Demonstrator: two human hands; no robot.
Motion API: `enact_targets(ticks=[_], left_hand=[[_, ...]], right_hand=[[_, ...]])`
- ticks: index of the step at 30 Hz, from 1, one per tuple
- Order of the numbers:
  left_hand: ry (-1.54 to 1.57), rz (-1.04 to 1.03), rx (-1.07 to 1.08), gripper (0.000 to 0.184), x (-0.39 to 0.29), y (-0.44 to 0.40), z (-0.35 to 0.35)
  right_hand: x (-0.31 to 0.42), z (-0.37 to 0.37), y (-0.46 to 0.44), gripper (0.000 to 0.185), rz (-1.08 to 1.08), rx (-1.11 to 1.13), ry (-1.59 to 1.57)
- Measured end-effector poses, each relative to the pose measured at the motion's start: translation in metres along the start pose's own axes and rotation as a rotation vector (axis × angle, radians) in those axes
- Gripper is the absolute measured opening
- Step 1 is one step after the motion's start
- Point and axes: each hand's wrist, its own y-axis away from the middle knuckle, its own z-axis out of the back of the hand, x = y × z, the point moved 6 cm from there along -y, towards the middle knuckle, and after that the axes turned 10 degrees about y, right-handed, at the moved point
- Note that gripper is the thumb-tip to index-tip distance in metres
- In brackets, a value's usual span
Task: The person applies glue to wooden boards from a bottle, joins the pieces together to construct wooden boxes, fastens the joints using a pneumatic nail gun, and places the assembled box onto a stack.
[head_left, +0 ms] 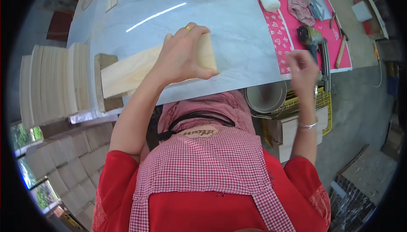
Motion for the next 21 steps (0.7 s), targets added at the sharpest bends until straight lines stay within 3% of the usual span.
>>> enact_targets(ticks=[3,6,8,9,12,13,16,21], left_hand=[[0.003,-0.011,-0.042,0.084,0.006,0.004,0.001],[0.023,-0.036,-0.076,0.084,0.010,0.006,-0.001],[0.013,-0.023,-0.045,0.084,0.009,0.004,-0.001],[0.010,-0.024,-0.028,0.084,0.008,0.004,-0.003],[0.015,-0.037,-0.047,0.083,0.009,0.004,-0.004],[0.010,-0.046,-0.047,0.083,0.009,0.004,-0.004],[-0.046,-0.092,-0.028,0.082,0.011,0.006,-0.005],[-0.160,-0.061,0.076,0.080,0.011,0.002,-0.012]], right_hand=[[-0.062,0.044,-0.036,0.015,-0.040,-0.081,0.091],[-0.067,0.068,-0.052,0.019,-0.121,-0.027,0.170],[-0.077,0.079,-0.058,0.024,-0.324,0.006,0.334],[-0.080,0.081,-0.063,0.024,-0.309,0.019,0.348],[-0.091,0.083,-0.069,0.042,-0.054,-0.092,0.872],[-0.100,0.080,-0.068,0.042,-0.041,-0.088,0.880],[-0.113,0.055,-0.060,0.053,0.283,-0.024,1.078],[-0.125,0.059,-0.065,0.054,0.193,-0.102,1.007]])
